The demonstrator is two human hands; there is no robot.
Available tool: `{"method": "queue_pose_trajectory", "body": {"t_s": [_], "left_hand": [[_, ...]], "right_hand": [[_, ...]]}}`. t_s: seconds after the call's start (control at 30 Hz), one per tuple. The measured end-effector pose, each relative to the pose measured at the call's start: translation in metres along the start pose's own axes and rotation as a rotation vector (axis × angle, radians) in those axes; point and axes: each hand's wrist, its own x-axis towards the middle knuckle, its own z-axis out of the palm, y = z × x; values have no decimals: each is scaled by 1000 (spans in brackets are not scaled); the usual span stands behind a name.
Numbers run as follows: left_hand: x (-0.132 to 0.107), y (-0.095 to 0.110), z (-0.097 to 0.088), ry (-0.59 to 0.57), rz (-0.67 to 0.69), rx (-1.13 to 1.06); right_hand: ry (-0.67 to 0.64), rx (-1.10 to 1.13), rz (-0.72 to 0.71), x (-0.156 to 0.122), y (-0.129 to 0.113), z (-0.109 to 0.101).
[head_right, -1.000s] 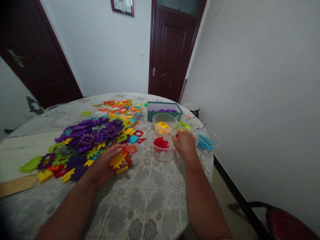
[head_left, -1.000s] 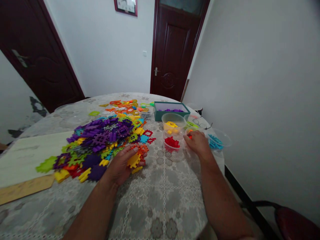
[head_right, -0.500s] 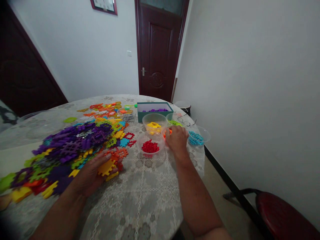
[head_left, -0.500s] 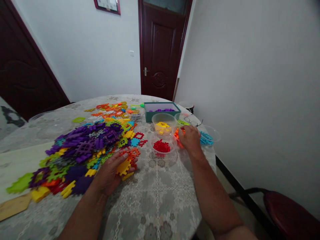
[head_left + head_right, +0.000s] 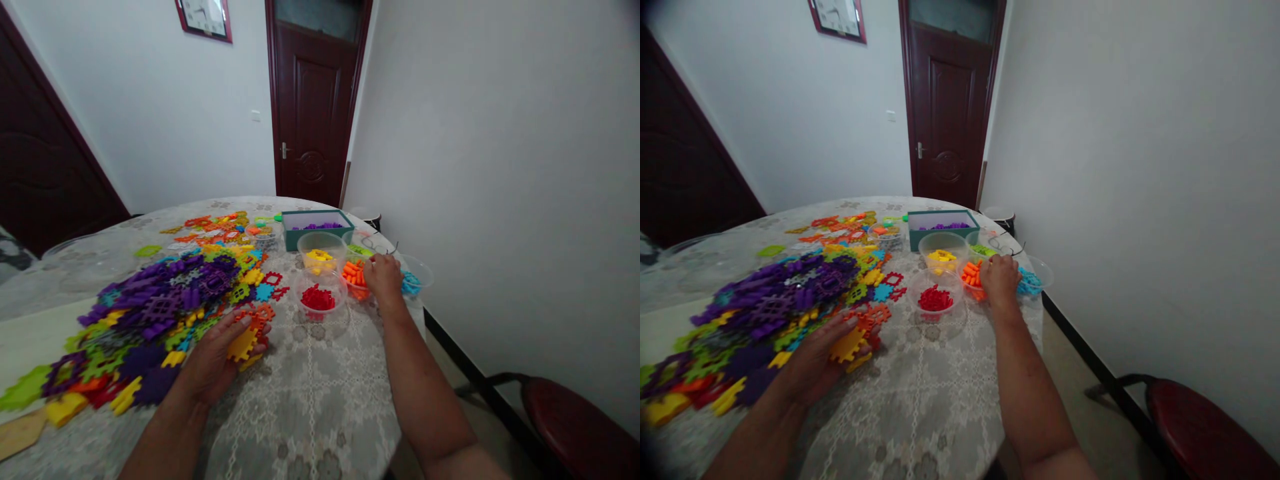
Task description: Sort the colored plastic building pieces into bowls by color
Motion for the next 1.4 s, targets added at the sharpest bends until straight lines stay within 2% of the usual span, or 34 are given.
{"method": "queue_pose_trajectory", "body": {"t_s": [0.23, 0.47, 0.67, 0.9, 1.23, 1.4], "left_hand": [[-3, 1, 2, -14, -10, 25], [-2, 1, 3, -7, -8, 28], [-1, -1, 0, -10, 2, 32], [-2, -1, 1, -4, -8, 51], [-3, -1, 4, 18, -14, 39], [-3, -1, 4, 7, -16, 49]], "right_hand": [[19, 80, -54, 10, 10, 14], [51, 165, -179, 23, 16, 24], [94, 145, -110, 24, 23, 23], [72, 75, -66, 25, 23, 22], [-11, 0, -206, 37, 27, 14], [-10, 6, -276, 39, 31, 16]]}}
